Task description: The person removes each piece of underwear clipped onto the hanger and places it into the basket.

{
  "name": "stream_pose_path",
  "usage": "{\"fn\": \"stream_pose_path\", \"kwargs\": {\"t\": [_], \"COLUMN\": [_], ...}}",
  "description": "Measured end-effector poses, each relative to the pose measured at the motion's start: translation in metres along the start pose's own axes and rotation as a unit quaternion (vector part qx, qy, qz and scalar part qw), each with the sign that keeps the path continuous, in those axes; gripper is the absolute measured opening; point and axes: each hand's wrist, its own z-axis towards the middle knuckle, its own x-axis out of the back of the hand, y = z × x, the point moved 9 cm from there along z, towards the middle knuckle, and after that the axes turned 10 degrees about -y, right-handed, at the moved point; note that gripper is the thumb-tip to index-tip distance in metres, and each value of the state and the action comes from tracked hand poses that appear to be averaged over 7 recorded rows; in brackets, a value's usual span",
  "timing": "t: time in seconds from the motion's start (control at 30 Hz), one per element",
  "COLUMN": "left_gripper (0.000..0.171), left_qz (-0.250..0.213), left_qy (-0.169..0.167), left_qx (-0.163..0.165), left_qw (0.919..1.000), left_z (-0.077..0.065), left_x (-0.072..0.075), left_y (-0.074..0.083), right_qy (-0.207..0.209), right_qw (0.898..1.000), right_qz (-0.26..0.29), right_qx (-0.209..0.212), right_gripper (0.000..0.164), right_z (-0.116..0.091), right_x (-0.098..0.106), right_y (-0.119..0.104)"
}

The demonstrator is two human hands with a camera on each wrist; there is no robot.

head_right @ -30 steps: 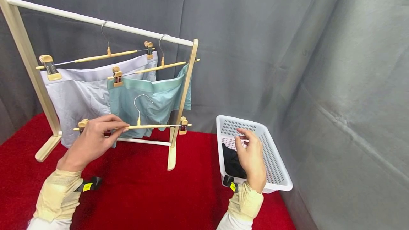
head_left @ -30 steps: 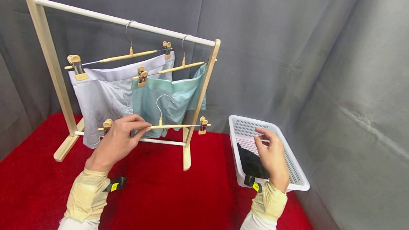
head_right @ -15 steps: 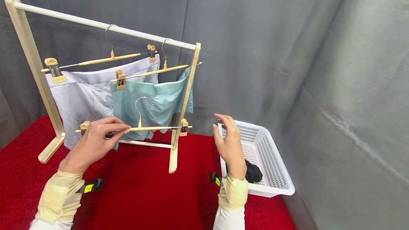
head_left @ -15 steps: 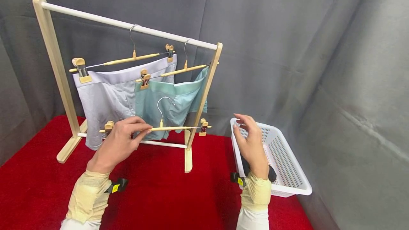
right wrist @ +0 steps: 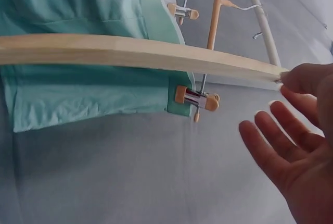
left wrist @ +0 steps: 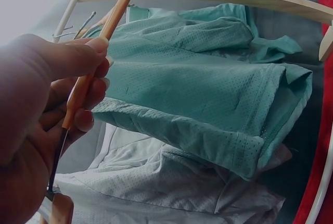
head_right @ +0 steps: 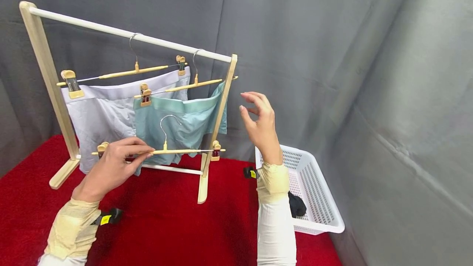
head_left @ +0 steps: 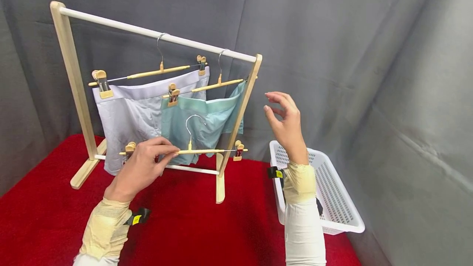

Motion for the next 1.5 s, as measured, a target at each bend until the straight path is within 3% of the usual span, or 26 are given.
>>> {"fn": "stream_pose_path", "kwargs": {"t": [0.23,0.37,0.5,0.6,0.83,1.1,1.27,1.5], "left_gripper": [0.013,0.013,0.013,0.013,0.014,0.014,0.012,0.02], "left_qz": [-0.002,-0.003,-0.003,-0.002,0.002,0.012,0.015,0.037], "left_qy": [0.012,0.016,0.014,0.01,0.006,0.008,0.003,-0.003], "left_qx": [-0.015,-0.02,-0.016,-0.01,-0.008,-0.005,-0.011,-0.021], "left_qw": [0.9998,0.9997,0.9998,0.9999,0.9999,0.9999,0.9998,0.9991], "left_z": [0.0,-0.001,-0.002,-0.003,-0.005,-0.004,-0.005,-0.025], "left_x": [0.002,0.003,0.005,0.004,0.001,0.001,0.0,0.02], "left_y": [0.0,-0.001,-0.003,-0.004,-0.005,-0.001,0.007,0.015], "right_qy": [0.006,0.003,-0.002,-0.004,0.005,0.031,0.035,0.02], "right_qw": [1.0,1.0,0.998,0.999,1.0,0.997,0.997,0.998], "right_qz": [0.009,-0.029,-0.059,-0.037,0.019,0.063,0.065,0.062], "right_qx": [-0.005,0.002,0.014,0.015,0.019,0.019,0.016,0.008], "right_gripper": [0.034,0.043,0.045,0.044,0.033,0.032,0.032,0.033], "right_z": [0.04,0.061,0.079,0.089,0.096,0.099,0.098,0.1], "right_x": [-0.001,-0.006,-0.011,-0.013,-0.017,-0.016,-0.015,-0.017], "right_y": [0.022,0.032,0.025,0.013,-0.002,0.032,0.038,0.024]}}
